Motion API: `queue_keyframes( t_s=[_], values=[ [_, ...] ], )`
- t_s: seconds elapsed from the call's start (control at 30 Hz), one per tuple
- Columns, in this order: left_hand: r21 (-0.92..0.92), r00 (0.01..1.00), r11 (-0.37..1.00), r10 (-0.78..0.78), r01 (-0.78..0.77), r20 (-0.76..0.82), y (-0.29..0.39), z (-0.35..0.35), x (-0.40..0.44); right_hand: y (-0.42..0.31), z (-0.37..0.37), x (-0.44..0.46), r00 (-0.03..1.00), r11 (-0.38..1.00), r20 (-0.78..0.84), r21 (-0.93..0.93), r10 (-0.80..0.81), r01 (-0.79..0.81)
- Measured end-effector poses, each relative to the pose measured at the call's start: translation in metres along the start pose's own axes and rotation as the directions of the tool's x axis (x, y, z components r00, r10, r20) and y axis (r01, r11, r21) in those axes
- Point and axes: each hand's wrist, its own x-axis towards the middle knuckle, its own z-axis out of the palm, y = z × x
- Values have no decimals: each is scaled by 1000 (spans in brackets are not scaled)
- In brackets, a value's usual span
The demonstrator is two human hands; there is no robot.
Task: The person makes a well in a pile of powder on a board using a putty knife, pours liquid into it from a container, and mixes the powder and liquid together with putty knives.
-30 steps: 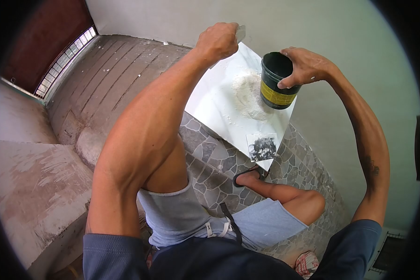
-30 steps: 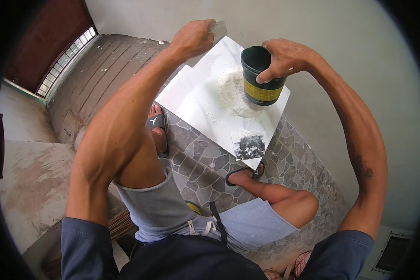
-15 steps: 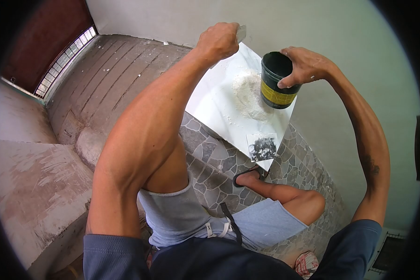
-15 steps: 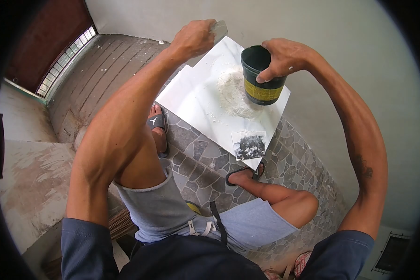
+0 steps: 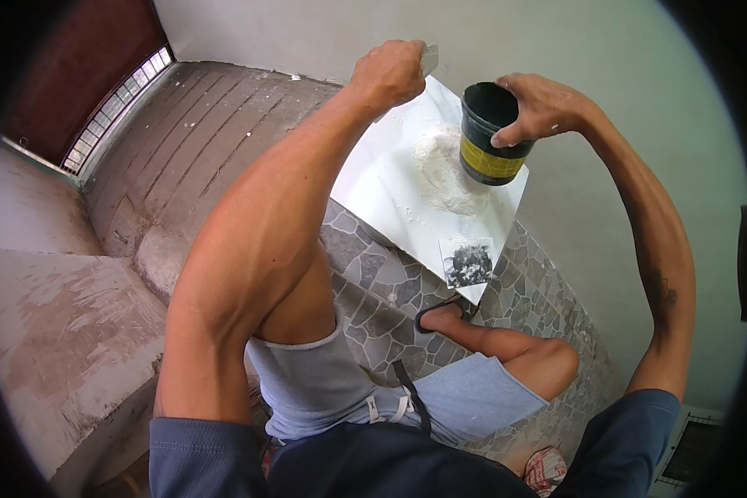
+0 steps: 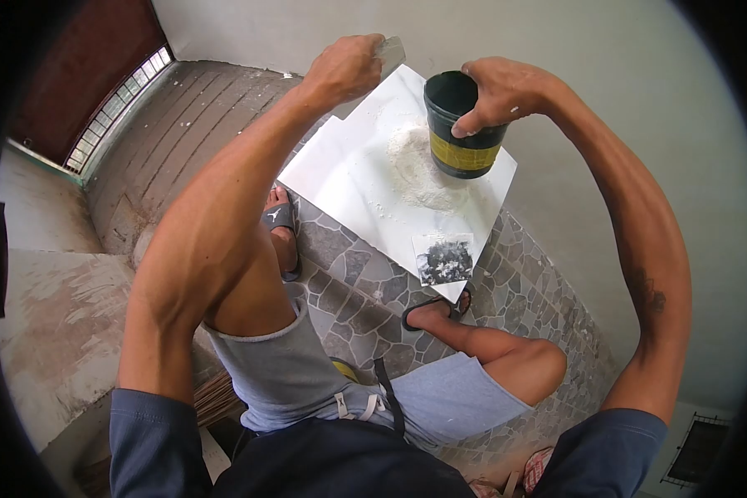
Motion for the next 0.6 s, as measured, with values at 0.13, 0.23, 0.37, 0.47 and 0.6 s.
queue_keyframes(
  t_s=[0.13,0.23,0.37,0.47,0.6],
  values=[
    [4,1000,1000,0,0,-6,-1,1,-1,2,1,3,1000,1000,-19,1,3,-3],
    [-1,1000,1000,-3,3,-1,-1,0,-1,3,-2,5,1000,1000,8,14,5,-5],
    [-6,1000,1000,-7,7,7,-2,-1,-1,4,-5,5,999,1000,-31,7,14,-14],
    [-8,1000,1000,-8,8,14,-1,-2,-1,8,-7,5,998,1000,-54,-7,27,-28],
    [-10,1000,1000,-14,14,26,-1,-1,0,11,-9,5,997,998,-53,-5,58,-58]
  ],
)
